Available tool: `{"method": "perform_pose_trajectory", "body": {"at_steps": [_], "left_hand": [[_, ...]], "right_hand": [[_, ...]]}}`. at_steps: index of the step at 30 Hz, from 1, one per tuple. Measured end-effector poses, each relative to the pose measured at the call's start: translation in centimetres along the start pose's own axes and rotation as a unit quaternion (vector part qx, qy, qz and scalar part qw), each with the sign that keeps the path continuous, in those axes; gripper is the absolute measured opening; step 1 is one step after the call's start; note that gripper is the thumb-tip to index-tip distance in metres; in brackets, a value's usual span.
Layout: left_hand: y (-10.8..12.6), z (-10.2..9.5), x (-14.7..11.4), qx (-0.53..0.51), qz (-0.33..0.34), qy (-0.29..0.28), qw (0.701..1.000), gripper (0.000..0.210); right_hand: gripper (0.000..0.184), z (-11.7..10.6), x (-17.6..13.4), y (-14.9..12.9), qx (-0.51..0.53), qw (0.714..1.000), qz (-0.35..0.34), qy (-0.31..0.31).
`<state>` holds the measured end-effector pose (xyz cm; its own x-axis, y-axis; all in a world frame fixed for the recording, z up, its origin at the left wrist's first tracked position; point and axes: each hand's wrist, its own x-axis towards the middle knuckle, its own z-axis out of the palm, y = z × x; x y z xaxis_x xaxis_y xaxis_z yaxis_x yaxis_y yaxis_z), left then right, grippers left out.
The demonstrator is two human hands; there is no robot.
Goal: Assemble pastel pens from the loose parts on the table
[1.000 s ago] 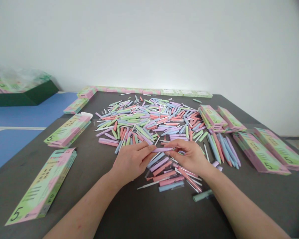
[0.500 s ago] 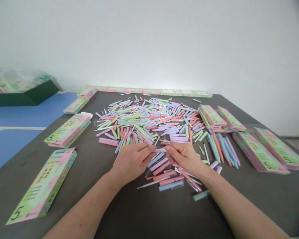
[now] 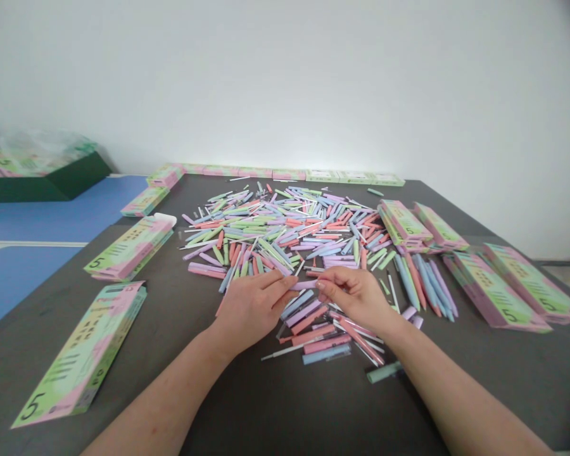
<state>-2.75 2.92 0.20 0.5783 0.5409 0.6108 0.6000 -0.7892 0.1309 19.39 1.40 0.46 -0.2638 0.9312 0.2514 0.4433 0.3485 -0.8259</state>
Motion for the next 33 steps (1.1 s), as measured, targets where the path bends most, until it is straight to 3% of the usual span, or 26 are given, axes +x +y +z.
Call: {"method": "perform_pose_trajectory", "body": {"at_steps": [7, 11, 14, 17, 20, 26, 30, 33], "left_hand": [[0.29, -0.29, 0.12, -0.010, -0.004, -0.015, 1.000, 0.021], [0.12, -0.40, 0.20, -0.006, -0.005, -0.015, 1.000, 0.020], [0.00, -0.37, 0.21, -0.007, -0.005, -0.017, 1.000, 0.022], [0.00, -0.25, 0.10, -0.012, -0.005, -0.018, 1.000, 0.022], [0.16, -0.10, -0.02, -0.011, -0.004, -0.015, 1.000, 0.022], [0.47, -0.12, 0.09, -0.001, 0.005, 0.010, 1.000, 0.023], [0.36, -0.32, 0.18, 0.003, 0.010, 0.000, 1.000, 0.020], [0.26, -0.45, 0.17, 0.003, 0.003, 0.001, 1.000, 0.019]], "right_hand": [[0.045, 0.09, 0.06, -0.30, -0.005, 0.999, 0.007, -0.038], [0.019, -0.12, -0.03, -0.22, 0.025, 0.999, -0.019, -0.030], [0.020, -0.15, -0.08, 0.07, 0.025, 0.999, -0.042, 0.010], [0.010, -0.15, -0.07, 0.22, 0.004, 0.999, -0.047, 0.026], [0.017, -0.18, -0.06, 0.09, -0.003, 1.000, -0.029, 0.011], [0.047, 0.04, -0.04, -0.48, 0.021, 0.999, 0.017, -0.042], [0.053, 0.10, 0.07, -0.75, 0.035, 0.997, 0.043, -0.060], [0.041, 0.07, 0.02, -0.67, 0.052, 0.997, 0.026, -0.056]]}}
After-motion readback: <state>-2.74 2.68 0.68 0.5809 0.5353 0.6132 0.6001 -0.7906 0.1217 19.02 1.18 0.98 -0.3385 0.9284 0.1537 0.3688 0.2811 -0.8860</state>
